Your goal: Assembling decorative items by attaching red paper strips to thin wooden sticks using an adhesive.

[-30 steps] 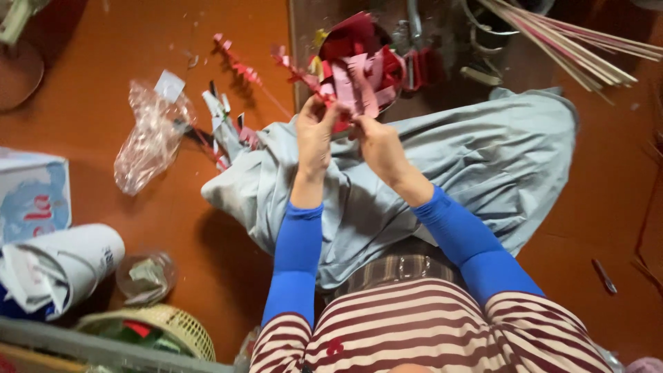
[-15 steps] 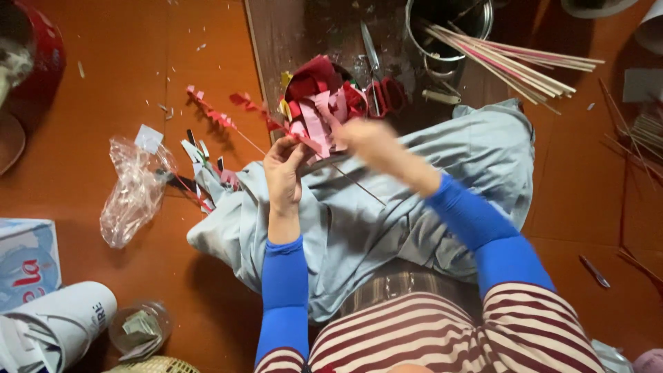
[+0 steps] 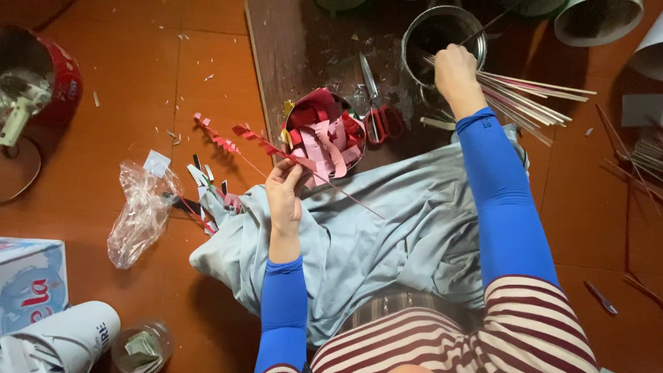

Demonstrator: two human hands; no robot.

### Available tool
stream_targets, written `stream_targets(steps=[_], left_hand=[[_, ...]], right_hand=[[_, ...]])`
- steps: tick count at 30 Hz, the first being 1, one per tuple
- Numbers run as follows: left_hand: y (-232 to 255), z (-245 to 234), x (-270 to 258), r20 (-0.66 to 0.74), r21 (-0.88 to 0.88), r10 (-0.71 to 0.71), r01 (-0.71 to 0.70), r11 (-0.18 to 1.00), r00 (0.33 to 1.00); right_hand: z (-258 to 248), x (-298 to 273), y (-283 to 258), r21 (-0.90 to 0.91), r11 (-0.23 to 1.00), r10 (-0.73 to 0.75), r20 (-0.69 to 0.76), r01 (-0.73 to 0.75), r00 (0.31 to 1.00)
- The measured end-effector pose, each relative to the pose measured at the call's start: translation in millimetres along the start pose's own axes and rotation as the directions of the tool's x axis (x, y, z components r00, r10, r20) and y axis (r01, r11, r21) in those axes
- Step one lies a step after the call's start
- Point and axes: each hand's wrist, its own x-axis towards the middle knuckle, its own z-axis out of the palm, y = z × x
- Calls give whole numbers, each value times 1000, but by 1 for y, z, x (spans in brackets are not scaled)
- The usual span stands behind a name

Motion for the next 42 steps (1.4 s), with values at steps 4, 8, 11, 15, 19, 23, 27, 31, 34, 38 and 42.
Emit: stream_targets(steps=[4,8,11,15,19,23,27,31,34,38,42], left_hand=[[3,4,-1,-26,16,-17,17,1000,1000],[1,3,0,-29,6,-11,11,1000,1000],[1,2,-1,-12,-19,12,-13,1000,1000],[4,2,-1,7,-43,48,-48,998,999],[8,6,-7,59,-71,76,-72,995,995],[7,9,-9,59,-121,90,-82,989,994],[6,4,-10,62,-185,93,-80,979,994],[7,6,-7,52,-212,92,-79,974,994],[15,13,-14,46,-184,84,-74,980,995],[16,11,-13,45,-153,79,-72,986,996],[21,14,-16,73,-155,59,-47,987,996]], right_hand=[[-30,5,-16,-113,992,53,-11,-54,999],[-30,2,-19,-155,987,20,-69,-30,997],[-51,-11,-25,-187,980,-76,-5,73,997],[-111,-50,-39,-110,994,-16,-28,13,999],[-148,-114,-57,59,998,26,-108,-20,994],[-171,-152,-81,176,983,79,-153,-51,985],[-199,-178,-149,724,688,34,-102,51,994],[-226,-191,-213,833,552,-58,2,30,998],[-229,-189,-234,786,605,-109,-79,129,991],[-227,-181,-243,771,606,-141,-137,195,980],[-219,-174,-248,755,629,-151,-115,185,982]])
